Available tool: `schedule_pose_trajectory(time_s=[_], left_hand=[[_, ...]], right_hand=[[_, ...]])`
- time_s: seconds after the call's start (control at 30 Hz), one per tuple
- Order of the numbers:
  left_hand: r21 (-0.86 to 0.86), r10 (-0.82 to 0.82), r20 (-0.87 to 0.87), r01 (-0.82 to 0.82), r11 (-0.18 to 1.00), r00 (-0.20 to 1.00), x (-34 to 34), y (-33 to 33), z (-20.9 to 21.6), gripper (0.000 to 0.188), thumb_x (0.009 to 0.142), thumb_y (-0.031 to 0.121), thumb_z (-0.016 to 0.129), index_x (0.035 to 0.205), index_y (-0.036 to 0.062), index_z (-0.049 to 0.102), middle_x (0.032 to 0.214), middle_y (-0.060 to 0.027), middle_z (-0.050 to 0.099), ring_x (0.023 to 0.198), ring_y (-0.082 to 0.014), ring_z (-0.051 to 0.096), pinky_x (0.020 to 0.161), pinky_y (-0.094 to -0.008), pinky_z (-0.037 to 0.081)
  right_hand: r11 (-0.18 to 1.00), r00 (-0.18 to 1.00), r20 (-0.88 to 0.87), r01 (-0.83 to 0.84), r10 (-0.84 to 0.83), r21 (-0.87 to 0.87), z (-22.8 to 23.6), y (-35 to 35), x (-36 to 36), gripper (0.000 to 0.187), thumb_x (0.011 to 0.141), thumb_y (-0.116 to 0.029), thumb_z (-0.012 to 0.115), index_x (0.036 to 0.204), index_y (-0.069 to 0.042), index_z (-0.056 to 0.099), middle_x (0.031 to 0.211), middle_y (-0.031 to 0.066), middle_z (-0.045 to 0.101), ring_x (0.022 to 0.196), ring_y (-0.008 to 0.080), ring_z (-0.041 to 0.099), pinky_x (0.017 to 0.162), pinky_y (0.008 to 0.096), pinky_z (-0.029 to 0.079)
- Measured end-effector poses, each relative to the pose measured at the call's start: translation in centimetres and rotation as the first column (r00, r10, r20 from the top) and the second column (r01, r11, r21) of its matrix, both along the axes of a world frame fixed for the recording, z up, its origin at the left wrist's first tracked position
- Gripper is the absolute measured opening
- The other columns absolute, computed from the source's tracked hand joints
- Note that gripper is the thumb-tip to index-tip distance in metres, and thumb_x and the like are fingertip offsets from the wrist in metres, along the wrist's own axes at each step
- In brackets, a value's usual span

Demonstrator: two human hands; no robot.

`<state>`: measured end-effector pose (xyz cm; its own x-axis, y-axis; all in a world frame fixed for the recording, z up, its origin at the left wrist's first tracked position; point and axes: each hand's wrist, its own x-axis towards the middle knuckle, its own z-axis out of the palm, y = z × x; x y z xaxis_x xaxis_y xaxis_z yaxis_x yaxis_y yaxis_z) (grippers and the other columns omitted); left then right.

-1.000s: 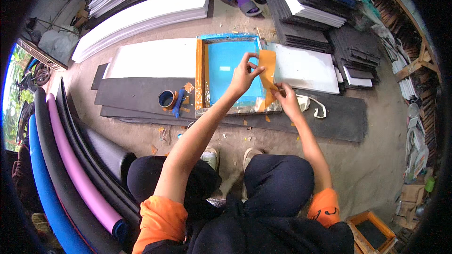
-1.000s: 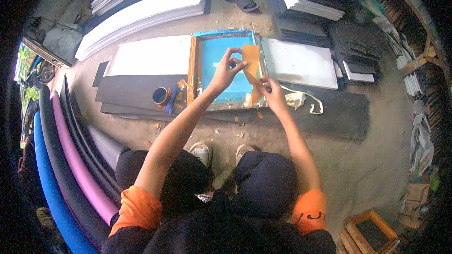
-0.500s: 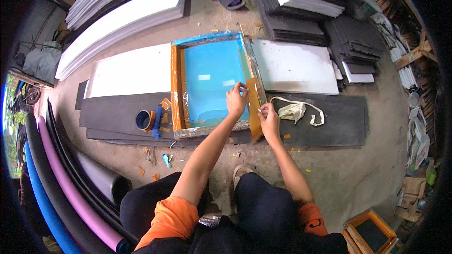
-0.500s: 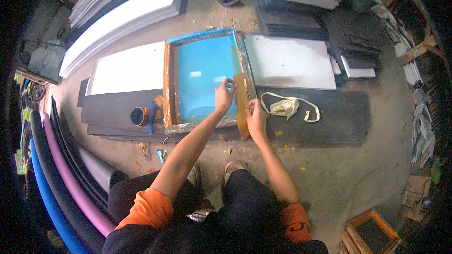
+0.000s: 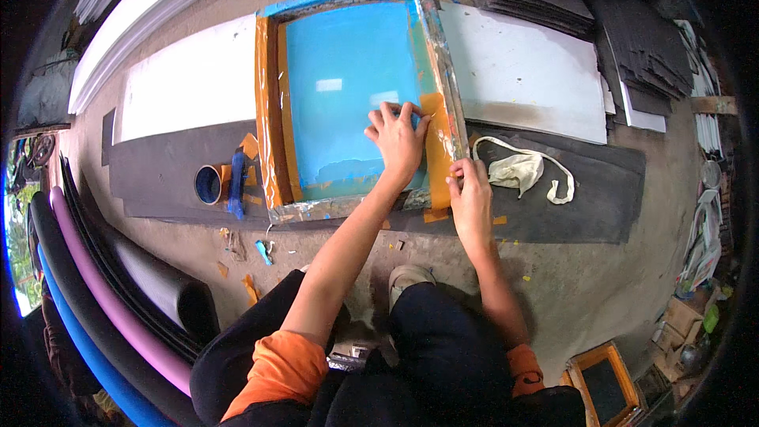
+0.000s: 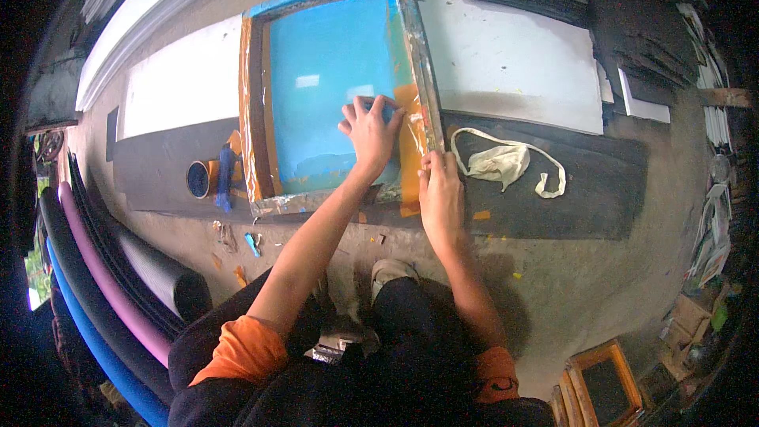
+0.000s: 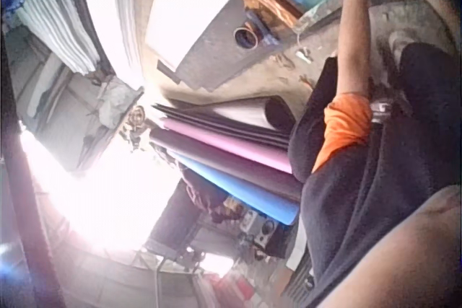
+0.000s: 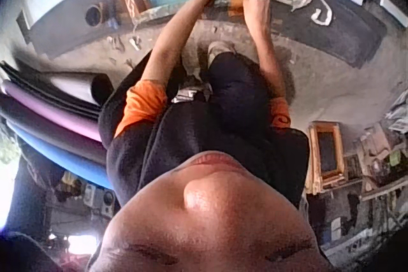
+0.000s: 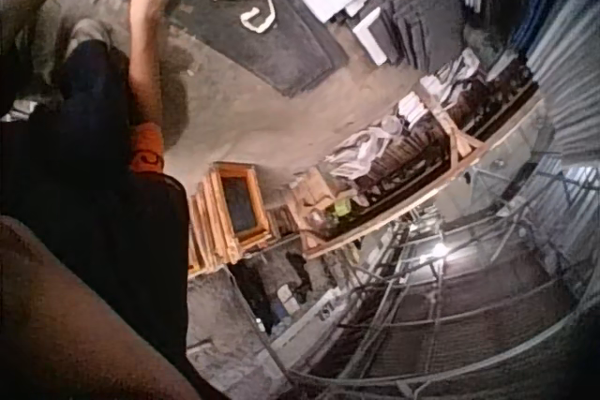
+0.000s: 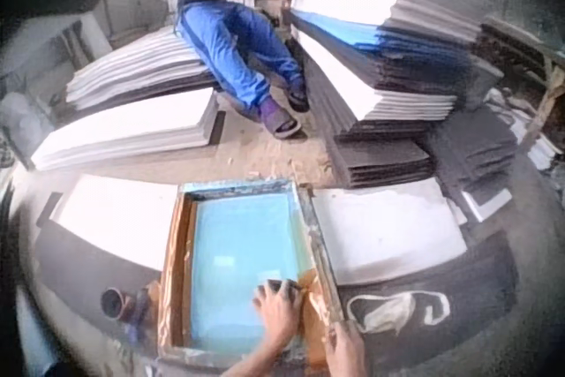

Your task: The person sits on the floor and applies orange tape to the edges of a rectangular frame with a blue interior. They repeatedly smooth the tape, trim excess with a utility knife, and reposition the frame to work on different sides.

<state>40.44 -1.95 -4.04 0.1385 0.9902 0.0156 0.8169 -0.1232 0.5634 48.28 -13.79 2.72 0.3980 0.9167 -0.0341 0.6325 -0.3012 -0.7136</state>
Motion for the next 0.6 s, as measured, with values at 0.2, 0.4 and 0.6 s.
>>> schedule_pose_trajectory(time_s=[0.2, 0.4, 0.6], left_hand=[[0.278, -0.511, -0.24, 0.563, 0.779, 0.826, -1.1, 0.6, 0.0, 0.036, 0.086, 0.025, 0.055, 0.116, 0.0058, 0.052, 0.129, -0.0045, 0.047, 0.127, -0.0177, 0.035, 0.105, -0.054, 0.016], [0.24, -0.651, -0.314, 0.721, 0.649, 0.691, -2.2, -0.1, -1.0, 0.051, 0.092, 0.028, 0.044, 0.135, 0.0027, 0.037, 0.142, -0.006, 0.037, 0.134, -0.0156, 0.029, 0.106, -0.0657, 0.005], [0.219, -0.602, -0.445, 0.733, 0.644, 0.663, -2.0, -0.1, -0.6, 0.048, 0.091, 0.027, 0.043, 0.133, 0.0032, 0.041, 0.14, -0.0058, 0.039, 0.133, -0.0154, 0.031, 0.107, -0.0648, 0.006]], right_hand=[[0.998, 0.993, 0.119, -0.01, 0.017, -0.056, 0.5, 0.5, -0.5, 0.021, 0.076, 0.007, 0.06, 0.093, 0.0, 0.048, 0.092, 0.0141, 0.051, 0.083, 0.0324, 0.056, 0.071, 0.0403, 0.046], [0.996, 0.997, 0.06, -0.034, 0.039, -0.081, -0.3, 0.4, -0.2, 0.021, 0.076, 0.01, 0.058, 0.094, 0.0, 0.051, 0.089, 0.0119, 0.052, 0.078, 0.0265, 0.056, 0.071, 0.038, 0.046], [0.99, 0.996, 0.022, -0.085, 0.087, -0.11, -0.4, 0.5, -0.2, 0.016, 0.081, 0.006, 0.052, 0.095, 0.0, 0.048, 0.093, 0.0173, 0.053, 0.086, 0.0365, 0.057, 0.072, 0.0433, 0.045]])
